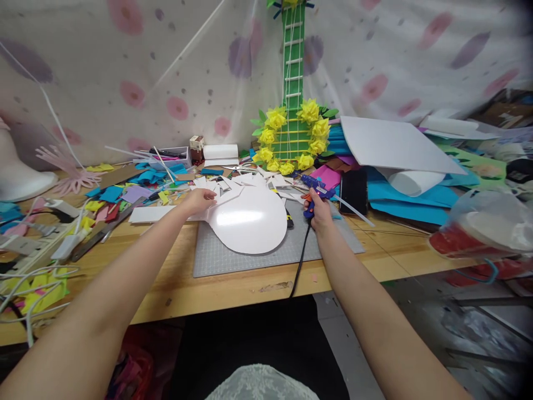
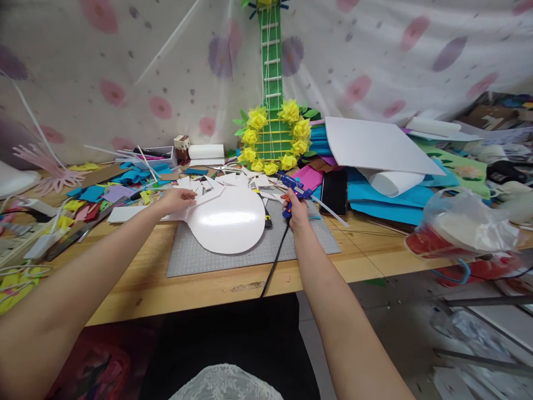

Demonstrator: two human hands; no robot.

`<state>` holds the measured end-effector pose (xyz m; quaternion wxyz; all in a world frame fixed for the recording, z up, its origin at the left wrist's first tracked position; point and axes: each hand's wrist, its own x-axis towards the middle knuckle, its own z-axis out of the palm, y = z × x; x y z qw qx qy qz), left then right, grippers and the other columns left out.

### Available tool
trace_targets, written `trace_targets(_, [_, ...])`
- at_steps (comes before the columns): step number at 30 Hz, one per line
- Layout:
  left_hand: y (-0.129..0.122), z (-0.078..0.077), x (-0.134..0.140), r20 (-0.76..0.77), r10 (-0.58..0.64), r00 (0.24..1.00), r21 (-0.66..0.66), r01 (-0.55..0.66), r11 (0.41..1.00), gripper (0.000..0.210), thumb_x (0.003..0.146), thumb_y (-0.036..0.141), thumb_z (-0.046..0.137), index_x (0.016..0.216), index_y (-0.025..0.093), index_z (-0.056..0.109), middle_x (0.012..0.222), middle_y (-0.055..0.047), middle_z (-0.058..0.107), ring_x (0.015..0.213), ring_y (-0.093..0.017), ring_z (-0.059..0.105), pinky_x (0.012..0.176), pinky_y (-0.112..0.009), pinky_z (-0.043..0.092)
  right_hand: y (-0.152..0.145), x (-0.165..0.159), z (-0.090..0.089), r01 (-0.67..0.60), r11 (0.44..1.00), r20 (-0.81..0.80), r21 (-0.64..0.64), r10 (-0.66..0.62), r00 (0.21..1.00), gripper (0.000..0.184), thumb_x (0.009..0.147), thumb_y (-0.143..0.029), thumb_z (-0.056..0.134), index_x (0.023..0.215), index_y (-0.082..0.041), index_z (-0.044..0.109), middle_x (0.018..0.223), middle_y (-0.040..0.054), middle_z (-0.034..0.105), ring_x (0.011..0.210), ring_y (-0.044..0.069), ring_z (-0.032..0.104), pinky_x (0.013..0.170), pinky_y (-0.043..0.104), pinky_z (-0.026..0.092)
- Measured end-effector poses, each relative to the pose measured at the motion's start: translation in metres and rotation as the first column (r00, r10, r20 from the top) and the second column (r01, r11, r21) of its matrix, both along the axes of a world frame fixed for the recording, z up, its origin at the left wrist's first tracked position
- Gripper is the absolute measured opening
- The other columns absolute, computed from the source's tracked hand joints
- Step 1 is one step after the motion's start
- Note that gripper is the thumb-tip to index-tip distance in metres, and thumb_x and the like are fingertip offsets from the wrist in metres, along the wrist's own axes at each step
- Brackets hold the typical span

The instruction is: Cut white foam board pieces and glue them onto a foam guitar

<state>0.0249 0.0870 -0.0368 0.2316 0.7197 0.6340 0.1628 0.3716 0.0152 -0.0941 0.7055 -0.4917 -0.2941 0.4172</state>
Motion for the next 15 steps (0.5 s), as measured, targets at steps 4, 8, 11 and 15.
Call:
trace_targets(4, [-0.007, -0.0029, -0.0018, 0.12, -0.019, 0.993, -0.069, 0.027, 0.997, 0.027, 0.056, 0.016, 0.065, 0.083, 0.02, 0.071, 0.091, -0.005, 0.071, 0.088, -0.02, 0.064, 0.083, -0.027, 0.046, -0.0008, -0.001, 0.0014, 0.006, 1.0, 0.001, -0.01, -0.006, 1.0, 0.04, 0.063, -0.055, 0.067, 0.06, -0.016, 0.057, 0.042, -0.0053, 0.047, 0.034, 0.002, 0.038, 0.031, 0.013, 0.032])
trace_targets(8, [-0.0084, -0.0034, -0.0021, 0.151, -0.039, 0.988, -0.1, 0.054, 0.994, 0.035, 0.053, 0.013, 0.062, 0.087, 0.018, 0.07, 0.093, -0.003, 0.07, 0.09, -0.019, 0.063, 0.086, -0.027, 0.046, 0.0, -0.0008, 0.0005, 0.013, 1.0, -0.008, -0.004, -0.013, 1.0, 0.04, 0.063, -0.054, 0.068, 0.059, -0.015, 0.058, 0.042, -0.0051, 0.047, 0.033, 0.002, 0.039, 0.03, 0.013, 0.031])
trace_targets(11, [-0.0053, -0.0046, -0.0022, 0.139, -0.032, 0.99, -0.115, 0.048, 0.992, 0.038, 0.051, 0.013, 0.061, 0.088, 0.017, 0.069, 0.093, -0.003, 0.07, 0.09, -0.018, 0.063, 0.086, -0.026, 0.046, 0.0004, -0.0005, -0.0006, 0.016, 1.0, -0.02, 0.004, -0.016, 1.0, 0.038, 0.062, -0.052, 0.069, 0.059, -0.016, 0.058, 0.042, -0.0051, 0.048, 0.034, 0.002, 0.039, 0.03, 0.012, 0.031])
trace_targets(15, [-0.0007, -0.0028, -0.0031, 0.109, -0.02, 0.994, -0.162, 0.038, 0.986, 0.042, 0.05, 0.014, 0.06, 0.091, 0.018, 0.069, 0.091, -0.002, 0.071, 0.089, -0.018, 0.063, 0.083, -0.025, 0.047, 0.0004, -0.0006, -0.001, 0.005, 1.0, -0.032, 0.011, -0.005, 0.999, 0.037, 0.062, -0.051, 0.07, 0.059, -0.016, 0.057, 0.042, -0.0055, 0.048, 0.034, 0.002, 0.04, 0.03, 0.012, 0.031])
